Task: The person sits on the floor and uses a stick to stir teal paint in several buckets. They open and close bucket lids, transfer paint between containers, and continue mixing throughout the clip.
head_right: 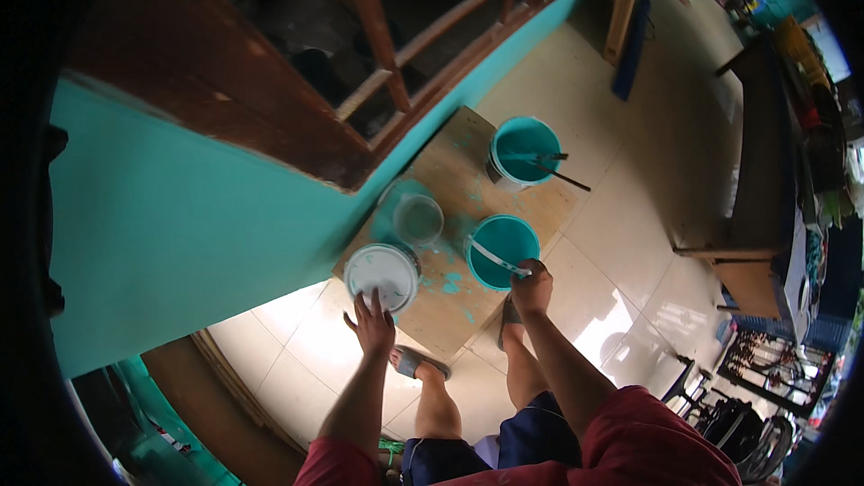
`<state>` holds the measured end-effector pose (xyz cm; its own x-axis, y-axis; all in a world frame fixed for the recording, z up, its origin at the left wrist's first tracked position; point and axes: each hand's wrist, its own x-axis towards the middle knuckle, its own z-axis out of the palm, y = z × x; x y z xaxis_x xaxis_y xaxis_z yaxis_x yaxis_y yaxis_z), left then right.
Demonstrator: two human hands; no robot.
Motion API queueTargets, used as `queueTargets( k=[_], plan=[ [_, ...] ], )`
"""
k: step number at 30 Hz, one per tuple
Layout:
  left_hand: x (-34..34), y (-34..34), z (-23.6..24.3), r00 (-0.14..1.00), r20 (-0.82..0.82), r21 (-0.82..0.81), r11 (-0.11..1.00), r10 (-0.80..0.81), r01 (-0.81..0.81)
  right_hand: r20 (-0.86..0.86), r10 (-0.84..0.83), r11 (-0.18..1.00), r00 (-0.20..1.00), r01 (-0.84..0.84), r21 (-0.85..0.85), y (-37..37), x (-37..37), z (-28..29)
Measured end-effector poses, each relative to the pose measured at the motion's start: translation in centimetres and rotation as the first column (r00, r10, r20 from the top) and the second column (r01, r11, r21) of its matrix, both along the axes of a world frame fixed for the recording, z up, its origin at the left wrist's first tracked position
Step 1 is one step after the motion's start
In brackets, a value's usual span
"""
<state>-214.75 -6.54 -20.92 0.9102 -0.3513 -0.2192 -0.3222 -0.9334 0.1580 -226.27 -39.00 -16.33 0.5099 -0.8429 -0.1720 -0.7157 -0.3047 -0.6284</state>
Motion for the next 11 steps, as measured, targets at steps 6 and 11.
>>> queueTargets(
  k=[6,11],
  plan=[
    [-18.0,16.1,5.2,0.9,-0.362,0.024,0.968,0.242,-0.251,-0.279,0.431,0.871,0.858,-0.476,-0.119,-1.7,0.4,-3.5],
    [-33.7,26.8,16.0,0.381,-0.715,0.475,0.807,0.586,-0.351,-0.229,0.768,0.635,0.598,-0.758,0.149,0.2,5.9,-4.8]
  ],
)
